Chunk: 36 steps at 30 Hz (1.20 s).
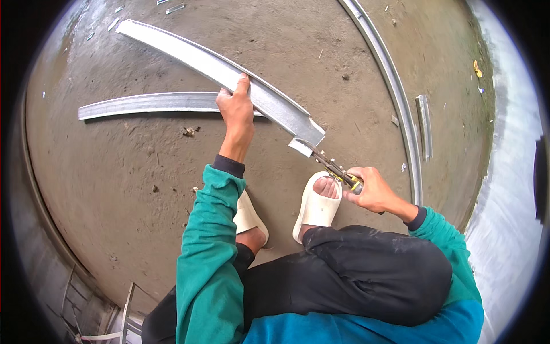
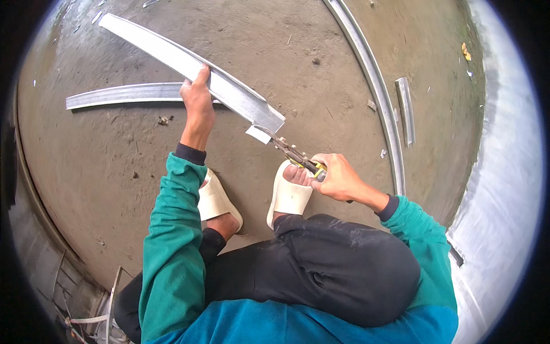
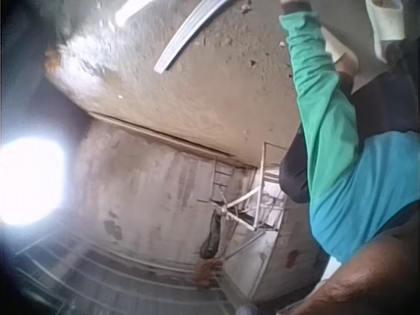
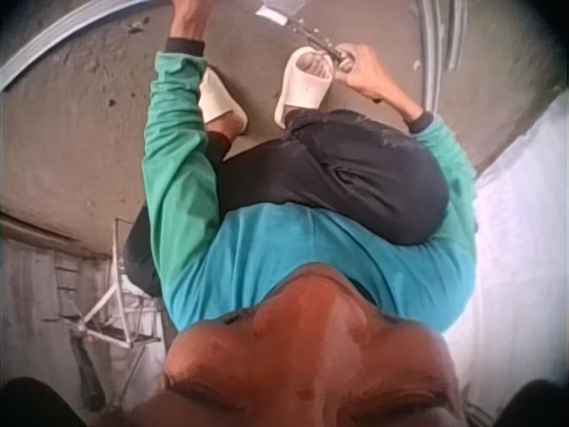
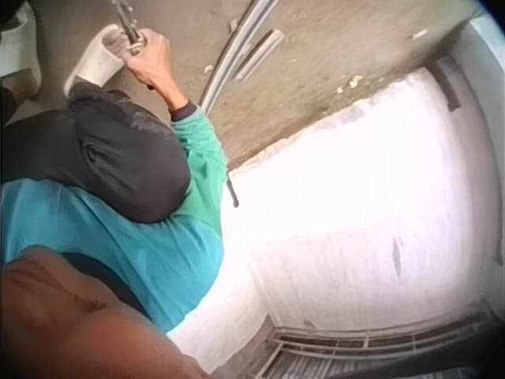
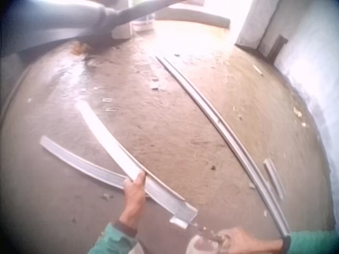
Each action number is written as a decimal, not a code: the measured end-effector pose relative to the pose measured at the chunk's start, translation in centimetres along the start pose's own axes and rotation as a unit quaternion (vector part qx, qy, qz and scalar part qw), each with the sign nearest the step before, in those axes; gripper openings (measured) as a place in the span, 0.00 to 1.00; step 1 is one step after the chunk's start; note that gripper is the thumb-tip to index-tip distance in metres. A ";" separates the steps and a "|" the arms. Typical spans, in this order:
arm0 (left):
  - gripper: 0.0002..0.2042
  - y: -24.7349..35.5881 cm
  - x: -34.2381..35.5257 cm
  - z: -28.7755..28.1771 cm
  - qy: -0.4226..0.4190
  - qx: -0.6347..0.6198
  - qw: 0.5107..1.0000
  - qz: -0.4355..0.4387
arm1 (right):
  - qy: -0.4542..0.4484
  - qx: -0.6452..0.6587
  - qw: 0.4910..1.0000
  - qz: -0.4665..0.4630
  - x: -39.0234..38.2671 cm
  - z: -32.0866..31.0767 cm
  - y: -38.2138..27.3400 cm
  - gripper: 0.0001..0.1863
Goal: The person cuts and bends sections of metal profiles using snips, handling the metal by hand to shape the ends.
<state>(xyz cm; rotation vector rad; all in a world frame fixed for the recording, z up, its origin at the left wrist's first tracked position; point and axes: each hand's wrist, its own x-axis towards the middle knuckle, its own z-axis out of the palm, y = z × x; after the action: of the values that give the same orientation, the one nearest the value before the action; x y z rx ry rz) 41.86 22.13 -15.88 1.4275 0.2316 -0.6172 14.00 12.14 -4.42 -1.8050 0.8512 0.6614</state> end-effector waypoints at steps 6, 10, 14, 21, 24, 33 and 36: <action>0.13 -0.1 0.2 0.7 -0.026 -0.010 1.000 0.014 | -0.003 -0.004 1.000 0.002 0.4 0.1 0.9 0.13; 0.12 -0.4 0.9 -0.1 -0.030 0.018 0.999 -0.002 | -0.022 -0.003 1.000 -0.016 0.5 -1.0 0.3 0.15; 0.12 -1.0 0.6 0.1 -0.040 -0.013 0.999 0.017 | 0.016 -0.069 0.997 0.006 0.1 -0.4 0.6 0.18; 0.11 -1.3 1.2 -0.5 0.005 -0.020 1.000 0.014 | 0.211 -0.131 0.969 -0.012 -0.2 0.6 1.9 0.18; 0.11 -1.4 1.3 0.1 0.016 -0.011 1.000 0.003 | 0.236 -0.158 0.956 -0.073 -0.4 0.6 3.0 0.17; 0.10 -0.8 3.7 1.9 0.003 -0.036 0.999 0.033 | 0.078 0.019 0.997 -0.018 1.8 -1.2 3.4 0.16; 0.10 -0.7 3.8 2.0 -0.021 -0.039 0.999 0.003 | 0.114 -0.081 0.983 -0.119 1.7 -2.0 5.7 0.20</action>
<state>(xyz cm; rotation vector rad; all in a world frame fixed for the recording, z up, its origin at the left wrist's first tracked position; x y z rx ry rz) 44.19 19.20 -18.07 1.3374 0.2165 -0.6268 10.63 8.32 -8.14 -2.1196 0.7304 0.3829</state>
